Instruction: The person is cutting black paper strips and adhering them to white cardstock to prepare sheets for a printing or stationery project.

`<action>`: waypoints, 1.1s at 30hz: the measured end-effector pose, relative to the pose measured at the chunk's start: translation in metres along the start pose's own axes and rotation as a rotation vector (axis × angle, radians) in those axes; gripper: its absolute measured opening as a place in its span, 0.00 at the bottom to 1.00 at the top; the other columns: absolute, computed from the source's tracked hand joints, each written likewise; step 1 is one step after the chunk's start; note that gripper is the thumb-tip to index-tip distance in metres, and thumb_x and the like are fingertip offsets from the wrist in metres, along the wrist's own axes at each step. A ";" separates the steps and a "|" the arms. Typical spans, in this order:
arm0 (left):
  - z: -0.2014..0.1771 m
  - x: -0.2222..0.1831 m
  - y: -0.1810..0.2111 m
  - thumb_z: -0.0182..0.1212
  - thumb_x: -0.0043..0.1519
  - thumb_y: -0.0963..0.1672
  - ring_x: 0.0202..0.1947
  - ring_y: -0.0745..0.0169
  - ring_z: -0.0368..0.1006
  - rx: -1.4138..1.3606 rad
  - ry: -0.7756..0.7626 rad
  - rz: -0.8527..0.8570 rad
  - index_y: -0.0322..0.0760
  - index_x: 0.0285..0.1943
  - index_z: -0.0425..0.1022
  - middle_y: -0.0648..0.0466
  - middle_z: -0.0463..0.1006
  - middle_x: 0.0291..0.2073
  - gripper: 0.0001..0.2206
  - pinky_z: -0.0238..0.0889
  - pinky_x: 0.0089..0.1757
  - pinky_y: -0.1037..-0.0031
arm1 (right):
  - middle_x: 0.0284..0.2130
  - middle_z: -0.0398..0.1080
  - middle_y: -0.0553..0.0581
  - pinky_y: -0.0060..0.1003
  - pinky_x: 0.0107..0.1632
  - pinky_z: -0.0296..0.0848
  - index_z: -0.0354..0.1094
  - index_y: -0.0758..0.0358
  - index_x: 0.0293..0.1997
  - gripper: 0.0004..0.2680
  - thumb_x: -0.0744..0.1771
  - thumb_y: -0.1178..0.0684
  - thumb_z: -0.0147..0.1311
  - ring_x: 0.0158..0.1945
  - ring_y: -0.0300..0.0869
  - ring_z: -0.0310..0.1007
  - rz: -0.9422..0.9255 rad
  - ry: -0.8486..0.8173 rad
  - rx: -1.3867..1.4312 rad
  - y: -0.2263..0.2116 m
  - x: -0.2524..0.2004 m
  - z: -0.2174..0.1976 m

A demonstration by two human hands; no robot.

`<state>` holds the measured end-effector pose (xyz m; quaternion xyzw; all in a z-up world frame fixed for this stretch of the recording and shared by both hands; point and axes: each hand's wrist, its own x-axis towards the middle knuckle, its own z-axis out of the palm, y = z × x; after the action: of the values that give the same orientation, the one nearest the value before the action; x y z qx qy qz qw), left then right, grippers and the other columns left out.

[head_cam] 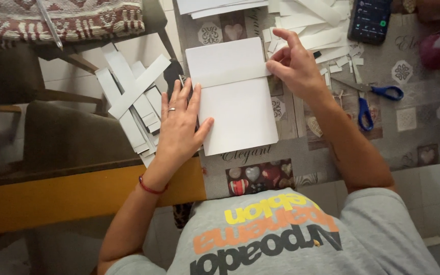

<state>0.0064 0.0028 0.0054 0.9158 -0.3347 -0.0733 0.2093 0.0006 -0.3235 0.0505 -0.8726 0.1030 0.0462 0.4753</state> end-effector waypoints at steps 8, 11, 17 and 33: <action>-0.002 0.000 0.002 0.57 0.72 0.54 0.84 0.42 0.37 0.008 -0.006 -0.016 0.33 0.87 0.48 0.41 0.49 0.84 0.37 0.26 0.75 0.45 | 0.38 0.74 0.55 0.30 0.46 0.77 0.47 0.68 0.81 0.27 0.72 0.64 0.58 0.41 0.40 0.76 -0.013 -0.001 0.009 0.005 0.002 0.003; -0.003 0.000 0.002 0.57 0.72 0.54 0.84 0.42 0.37 0.007 -0.011 -0.018 0.34 0.87 0.48 0.42 0.49 0.84 0.37 0.26 0.75 0.44 | 0.38 0.74 0.55 0.29 0.44 0.76 0.47 0.68 0.81 0.26 0.72 0.64 0.57 0.40 0.39 0.74 -0.024 0.004 -0.002 0.006 0.002 0.003; -0.001 0.000 0.000 0.56 0.72 0.54 0.84 0.41 0.37 0.017 -0.015 -0.014 0.34 0.87 0.48 0.42 0.49 0.84 0.37 0.27 0.75 0.43 | 0.37 0.73 0.54 0.28 0.44 0.75 0.49 0.69 0.80 0.25 0.72 0.64 0.57 0.40 0.38 0.73 -0.037 0.013 0.014 0.004 0.001 0.004; 0.001 -0.001 -0.002 0.55 0.73 0.54 0.84 0.40 0.37 0.025 -0.008 -0.002 0.33 0.87 0.48 0.41 0.48 0.85 0.37 0.26 0.75 0.42 | 0.37 0.75 0.54 0.29 0.44 0.75 0.48 0.69 0.81 0.26 0.71 0.63 0.58 0.39 0.38 0.74 -0.048 0.000 0.020 0.004 -0.001 0.003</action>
<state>0.0070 0.0043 0.0037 0.9183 -0.3357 -0.0730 0.1965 -0.0008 -0.3227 0.0456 -0.8700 0.0823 0.0336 0.4850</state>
